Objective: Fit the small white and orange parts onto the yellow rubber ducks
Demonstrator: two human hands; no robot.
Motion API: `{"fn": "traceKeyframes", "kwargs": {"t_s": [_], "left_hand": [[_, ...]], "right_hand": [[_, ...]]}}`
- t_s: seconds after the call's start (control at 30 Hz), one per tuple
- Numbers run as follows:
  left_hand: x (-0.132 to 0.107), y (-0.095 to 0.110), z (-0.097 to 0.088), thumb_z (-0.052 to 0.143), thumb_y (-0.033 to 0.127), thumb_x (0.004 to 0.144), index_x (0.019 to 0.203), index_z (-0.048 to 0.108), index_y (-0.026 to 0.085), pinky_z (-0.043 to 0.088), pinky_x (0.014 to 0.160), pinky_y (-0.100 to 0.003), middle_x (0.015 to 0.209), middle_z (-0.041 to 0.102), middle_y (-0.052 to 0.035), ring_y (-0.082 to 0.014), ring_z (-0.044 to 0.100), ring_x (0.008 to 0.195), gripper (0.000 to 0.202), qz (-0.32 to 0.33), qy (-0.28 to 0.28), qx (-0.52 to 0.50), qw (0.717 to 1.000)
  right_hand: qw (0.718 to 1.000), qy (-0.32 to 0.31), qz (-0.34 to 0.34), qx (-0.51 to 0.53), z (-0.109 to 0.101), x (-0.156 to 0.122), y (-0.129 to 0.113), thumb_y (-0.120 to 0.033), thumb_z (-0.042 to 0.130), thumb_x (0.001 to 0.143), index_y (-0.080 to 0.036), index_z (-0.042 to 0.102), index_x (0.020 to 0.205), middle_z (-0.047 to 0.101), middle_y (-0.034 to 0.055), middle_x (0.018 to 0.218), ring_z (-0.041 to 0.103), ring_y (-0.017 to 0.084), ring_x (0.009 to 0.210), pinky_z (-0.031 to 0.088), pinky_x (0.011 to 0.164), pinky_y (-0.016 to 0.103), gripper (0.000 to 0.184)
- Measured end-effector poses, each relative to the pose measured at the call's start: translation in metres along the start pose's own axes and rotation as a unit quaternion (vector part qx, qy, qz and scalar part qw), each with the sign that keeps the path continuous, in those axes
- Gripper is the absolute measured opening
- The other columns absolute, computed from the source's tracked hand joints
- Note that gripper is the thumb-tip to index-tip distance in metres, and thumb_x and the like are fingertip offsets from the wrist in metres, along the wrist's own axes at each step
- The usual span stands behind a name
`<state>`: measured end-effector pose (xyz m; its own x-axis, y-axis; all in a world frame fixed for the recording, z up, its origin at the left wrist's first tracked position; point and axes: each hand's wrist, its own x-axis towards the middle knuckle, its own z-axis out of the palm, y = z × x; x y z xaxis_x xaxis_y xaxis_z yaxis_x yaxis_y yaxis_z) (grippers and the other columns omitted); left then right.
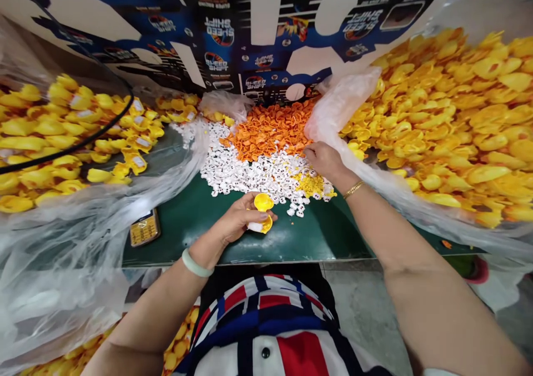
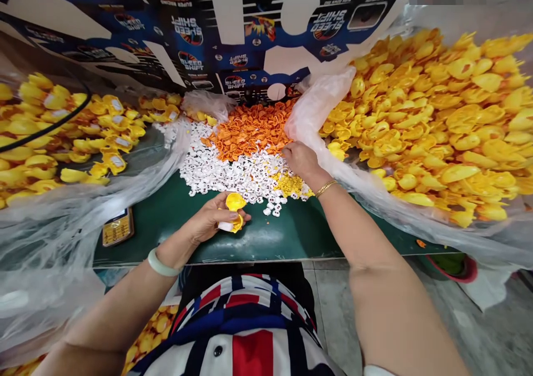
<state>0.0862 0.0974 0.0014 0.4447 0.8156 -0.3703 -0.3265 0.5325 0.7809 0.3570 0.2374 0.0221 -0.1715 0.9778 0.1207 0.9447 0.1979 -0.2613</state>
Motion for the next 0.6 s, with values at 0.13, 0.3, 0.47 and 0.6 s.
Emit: {"fn": "traceKeyframes", "kwargs": {"t_s": [0.13, 0.3, 0.47, 0.6], "left_hand": [[-0.001, 0.004, -0.008, 0.081, 0.014, 0.06, 0.109, 0.053, 0.022, 0.056, 0.068, -0.033, 0.094, 0.07, -0.0026, -0.0223, 0.072, 0.076, 0.056, 0.009, 0.0, -0.003, 1.0], [-0.002, 0.007, -0.014, 0.077, 0.015, 0.065, 0.117, 0.058, 0.019, 0.056, 0.078, -0.035, 0.107, 0.07, -0.0082, -0.0214, 0.071, 0.083, 0.055, 0.032, -0.038, -0.01, 0.999], [-0.002, 0.006, -0.013, 0.072, 0.036, 0.08, 0.122, 0.056, 0.022, 0.056, 0.075, -0.037, 0.107, 0.068, -0.0073, -0.0206, 0.071, 0.077, 0.047, 0.08, -0.047, -0.031, 0.995], [-0.001, 0.002, -0.01, 0.073, 0.047, 0.079, 0.108, 0.062, 0.02, 0.052, 0.062, -0.026, 0.103, 0.067, -0.0053, -0.0175, 0.07, 0.074, 0.041, 0.095, 0.001, 0.061, 0.994]], "right_hand": [[0.999, -0.013, 0.029, -0.034, 0.015, 0.019, 0.001, -0.03, 0.054, 0.091, -0.012, 0.072, 0.098, 0.07, 0.0157, 0.104, 0.062, 0.026, 0.095, 0.045, 0.078, 0.032, 0.027], [0.999, -0.029, 0.019, -0.037, 0.019, 0.016, 0.004, -0.027, 0.052, 0.089, -0.015, 0.072, 0.101, 0.072, 0.0128, 0.105, 0.063, 0.026, 0.094, 0.044, 0.074, 0.032, 0.026], [1.0, 0.019, -0.002, -0.004, 0.013, -0.001, 0.001, -0.026, 0.046, 0.092, -0.017, 0.069, 0.112, 0.071, 0.0093, 0.111, 0.062, 0.025, 0.101, 0.045, 0.081, 0.033, 0.031], [0.99, 0.029, -0.067, 0.117, 0.015, -0.02, -0.013, -0.025, 0.048, 0.091, -0.016, 0.071, 0.108, 0.073, 0.0082, 0.104, 0.063, 0.022, 0.096, 0.046, 0.086, 0.034, 0.03]]}}
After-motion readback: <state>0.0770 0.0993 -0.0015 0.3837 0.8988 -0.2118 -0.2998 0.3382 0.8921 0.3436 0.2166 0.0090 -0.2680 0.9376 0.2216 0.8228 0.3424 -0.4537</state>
